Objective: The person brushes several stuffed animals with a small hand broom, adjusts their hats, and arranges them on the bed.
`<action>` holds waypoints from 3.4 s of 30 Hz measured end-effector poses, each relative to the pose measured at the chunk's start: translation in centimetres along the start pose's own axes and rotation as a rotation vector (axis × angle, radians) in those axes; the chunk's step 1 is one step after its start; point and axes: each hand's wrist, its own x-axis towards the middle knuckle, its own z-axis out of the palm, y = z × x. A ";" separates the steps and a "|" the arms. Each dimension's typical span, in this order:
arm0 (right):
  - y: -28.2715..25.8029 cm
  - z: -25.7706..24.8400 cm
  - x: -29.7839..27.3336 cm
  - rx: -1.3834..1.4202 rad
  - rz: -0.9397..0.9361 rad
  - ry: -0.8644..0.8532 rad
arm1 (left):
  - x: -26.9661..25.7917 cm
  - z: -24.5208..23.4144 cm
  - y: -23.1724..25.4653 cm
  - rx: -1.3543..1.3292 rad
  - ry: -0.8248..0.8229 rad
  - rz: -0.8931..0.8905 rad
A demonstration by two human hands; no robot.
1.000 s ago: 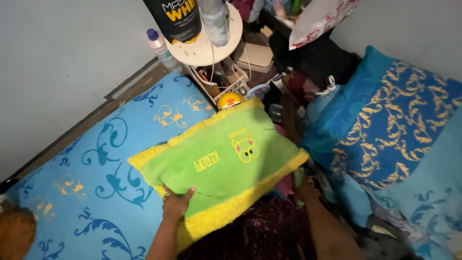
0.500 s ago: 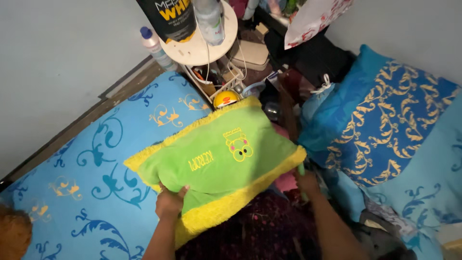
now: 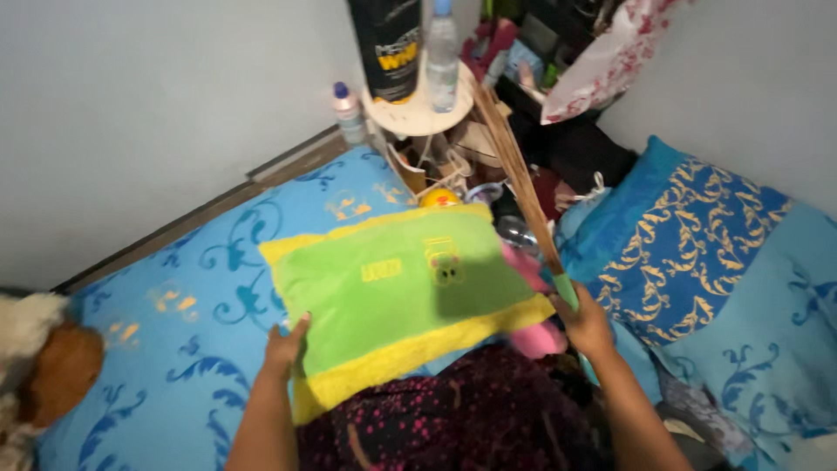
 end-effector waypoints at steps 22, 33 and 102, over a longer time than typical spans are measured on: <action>-2.1 0.7 -11.5 -0.389 -0.026 -0.230 | -8.2 3.3 9.4 -1.067 -0.301 0.089; -4.3 3.8 -13.3 0.086 -0.715 0.141 | -7.8 2.8 8.6 -1.110 -0.300 0.001; 3.8 2.9 -10.4 -0.539 0.083 -0.138 | -5.7 5.0 2.4 -0.696 -0.140 -0.040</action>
